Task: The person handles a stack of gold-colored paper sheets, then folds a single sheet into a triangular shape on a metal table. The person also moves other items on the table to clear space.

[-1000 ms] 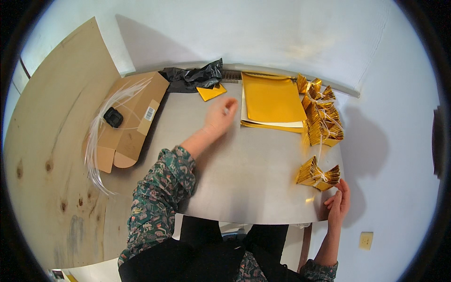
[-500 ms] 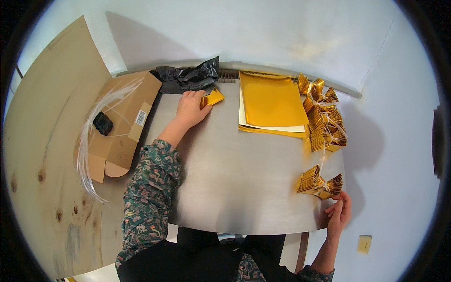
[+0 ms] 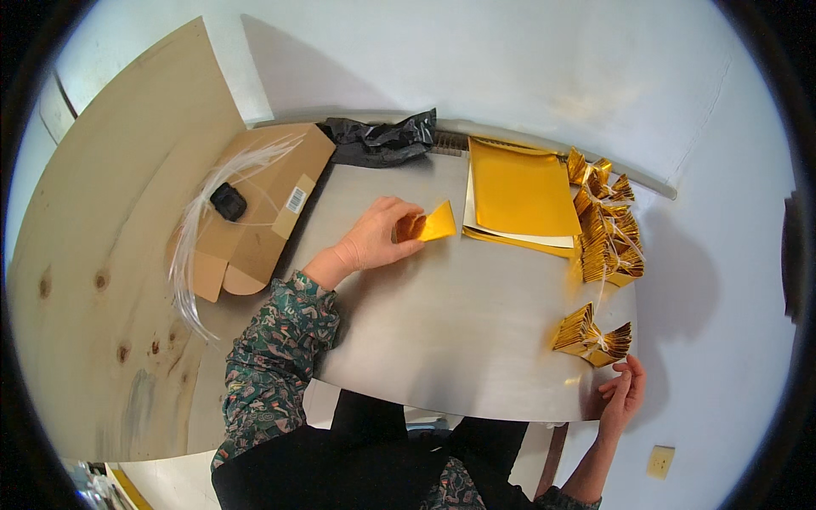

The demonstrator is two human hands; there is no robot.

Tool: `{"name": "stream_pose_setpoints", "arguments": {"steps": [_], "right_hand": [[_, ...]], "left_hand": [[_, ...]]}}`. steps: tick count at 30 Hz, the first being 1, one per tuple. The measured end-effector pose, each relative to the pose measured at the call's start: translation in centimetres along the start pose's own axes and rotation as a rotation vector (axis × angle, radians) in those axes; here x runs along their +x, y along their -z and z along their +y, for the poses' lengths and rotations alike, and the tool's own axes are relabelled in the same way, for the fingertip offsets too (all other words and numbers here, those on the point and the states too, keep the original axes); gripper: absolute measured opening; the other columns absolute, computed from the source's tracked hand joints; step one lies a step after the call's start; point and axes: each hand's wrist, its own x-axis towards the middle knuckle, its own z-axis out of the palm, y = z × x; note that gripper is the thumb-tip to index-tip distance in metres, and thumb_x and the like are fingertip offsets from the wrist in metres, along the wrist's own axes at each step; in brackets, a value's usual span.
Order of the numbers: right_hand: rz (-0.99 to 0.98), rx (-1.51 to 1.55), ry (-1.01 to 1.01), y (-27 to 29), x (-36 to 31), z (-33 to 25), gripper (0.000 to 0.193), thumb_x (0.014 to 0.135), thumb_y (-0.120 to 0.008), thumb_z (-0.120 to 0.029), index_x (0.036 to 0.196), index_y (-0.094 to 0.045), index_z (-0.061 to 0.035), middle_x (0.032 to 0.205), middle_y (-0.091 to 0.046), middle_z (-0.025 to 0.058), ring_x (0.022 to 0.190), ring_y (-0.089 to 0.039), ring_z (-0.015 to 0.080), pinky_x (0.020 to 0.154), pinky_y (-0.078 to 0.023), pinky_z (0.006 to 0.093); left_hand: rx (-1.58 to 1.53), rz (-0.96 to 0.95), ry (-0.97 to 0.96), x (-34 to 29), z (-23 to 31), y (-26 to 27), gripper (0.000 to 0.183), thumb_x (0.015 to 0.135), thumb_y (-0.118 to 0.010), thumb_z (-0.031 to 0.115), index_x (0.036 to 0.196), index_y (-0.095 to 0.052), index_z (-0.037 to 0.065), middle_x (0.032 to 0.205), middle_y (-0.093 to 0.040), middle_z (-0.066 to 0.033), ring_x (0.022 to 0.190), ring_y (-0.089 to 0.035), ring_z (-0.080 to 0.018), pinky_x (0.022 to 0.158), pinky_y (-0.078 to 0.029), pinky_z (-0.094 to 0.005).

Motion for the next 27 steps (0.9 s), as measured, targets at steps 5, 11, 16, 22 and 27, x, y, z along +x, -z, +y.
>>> {"name": "stream_pose_setpoints", "arguments": {"steps": [5,11,16,22,27], "right_hand": [[0.031,-0.029,0.055,0.1,-0.3,0.2,0.031,0.110,-0.049,-0.017,0.137,-0.058,-0.0027,0.107,-0.067,0.0059,0.063,-0.056,0.0045,0.056,-0.042,0.0187],[0.047,0.024,0.044,-0.1,-0.3,0.7,0.030,0.110,-0.050,-0.016,0.135,-0.059,-0.0021,0.103,-0.067,0.0064,0.062,-0.056,0.0051,0.055,-0.042,0.0191],[0.032,-0.053,0.017,0.2,0.1,0.5,0.030,0.109,-0.052,-0.018,0.134,-0.059,-0.0028,0.103,-0.067,0.0063,0.062,-0.056,0.0056,0.055,-0.042,0.0193],[0.078,-0.068,-0.038,0.1,-0.1,0.4,0.029,0.110,-0.051,-0.020,0.132,-0.060,-0.0025,0.101,-0.067,0.0036,0.061,-0.053,0.0028,0.054,-0.038,0.0175],[0.075,-0.052,-0.056,0.2,-0.1,0.8,0.029,0.110,-0.053,-0.022,0.132,-0.058,-0.0039,0.102,-0.065,0.0059,0.060,-0.055,0.0049,0.054,-0.041,0.0190]], "left_hand": [[0.093,-0.181,0.001,-2.1,-1.1,2.2,0.050,0.083,-0.081,0.024,0.128,-0.066,0.007,0.124,-0.063,-0.0162,0.127,-0.054,-0.0319,0.113,-0.041,-0.0421],[-0.149,-0.069,0.109,-1.7,-3.6,3.0,0.051,0.091,-0.076,0.035,0.132,-0.065,0.006,0.135,-0.061,-0.0181,0.129,-0.057,-0.0335,0.112,-0.044,-0.0403],[0.266,0.178,0.267,5.4,-6.2,0.3,0.066,0.093,-0.074,0.039,0.143,-0.053,0.002,0.148,-0.051,-0.0216,0.132,-0.055,-0.0383,0.107,-0.049,-0.0443],[0.609,0.261,0.341,11.5,-8.7,-2.1,0.064,0.089,-0.078,0.035,0.143,-0.056,0.009,0.147,-0.051,-0.0186,0.127,-0.058,-0.0394,0.102,-0.053,-0.0496],[0.706,0.360,0.273,13.3,-11.1,-2.2,0.014,0.094,-0.069,0.024,0.100,-0.073,0.012,0.097,-0.067,-0.0092,0.101,-0.066,-0.0338,0.085,-0.057,-0.0509]]}}
